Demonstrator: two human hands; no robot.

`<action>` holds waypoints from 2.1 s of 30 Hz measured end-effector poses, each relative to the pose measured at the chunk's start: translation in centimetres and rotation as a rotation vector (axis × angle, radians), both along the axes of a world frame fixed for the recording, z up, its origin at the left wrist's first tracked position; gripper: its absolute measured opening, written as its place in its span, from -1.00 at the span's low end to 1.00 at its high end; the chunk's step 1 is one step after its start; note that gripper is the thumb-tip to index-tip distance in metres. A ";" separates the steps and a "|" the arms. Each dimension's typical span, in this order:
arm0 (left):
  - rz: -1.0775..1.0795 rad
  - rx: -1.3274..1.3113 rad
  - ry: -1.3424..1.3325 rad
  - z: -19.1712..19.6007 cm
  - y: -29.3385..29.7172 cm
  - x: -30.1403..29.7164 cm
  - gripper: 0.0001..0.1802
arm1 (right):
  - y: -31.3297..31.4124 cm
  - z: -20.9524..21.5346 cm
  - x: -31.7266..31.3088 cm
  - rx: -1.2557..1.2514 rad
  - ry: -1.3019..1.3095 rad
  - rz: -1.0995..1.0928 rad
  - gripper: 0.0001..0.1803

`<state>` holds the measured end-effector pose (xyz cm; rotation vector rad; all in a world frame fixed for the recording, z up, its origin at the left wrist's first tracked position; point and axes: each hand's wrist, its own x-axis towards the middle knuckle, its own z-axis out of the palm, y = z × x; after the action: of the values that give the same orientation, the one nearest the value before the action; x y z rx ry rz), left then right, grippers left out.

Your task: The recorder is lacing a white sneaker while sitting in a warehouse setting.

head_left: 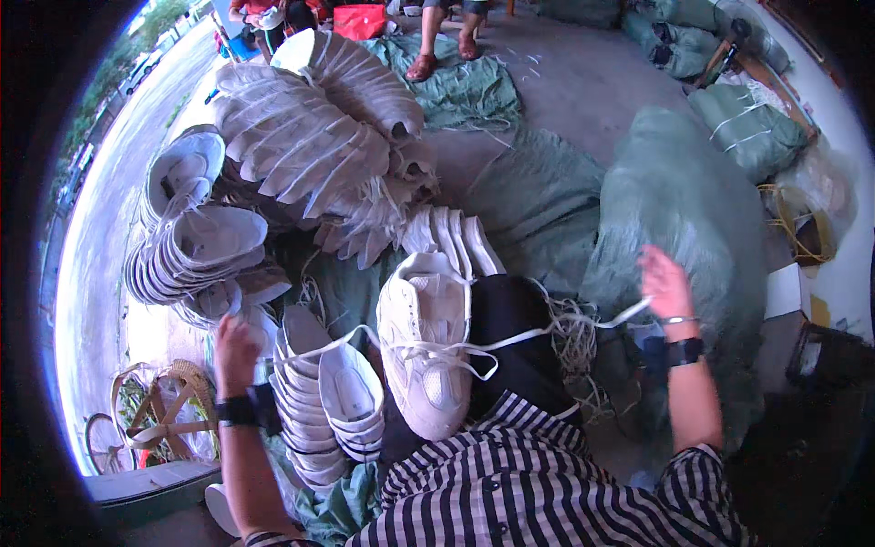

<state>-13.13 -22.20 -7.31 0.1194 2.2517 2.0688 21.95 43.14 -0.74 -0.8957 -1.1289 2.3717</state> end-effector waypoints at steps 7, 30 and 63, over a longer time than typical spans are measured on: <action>-0.740 -0.349 0.194 14.3 19.7 13.7 -0.72 | -18.7 4.9 -9.2 0.691 -0.103 0.791 -0.78; -0.439 -0.573 0.701 7.5 22.6 15.2 -0.74 | -17.7 0.9 -10.0 0.229 -0.045 0.604 -0.85; 0.081 0.203 -0.112 12.8 11.5 4.8 -0.81 | -23.1 2.3 -9.8 1.261 0.028 0.429 -0.85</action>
<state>-8.33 -10.69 5.49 -0.0752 2.0112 2.2804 12.19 20.02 1.56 -0.1500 -2.4670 1.3299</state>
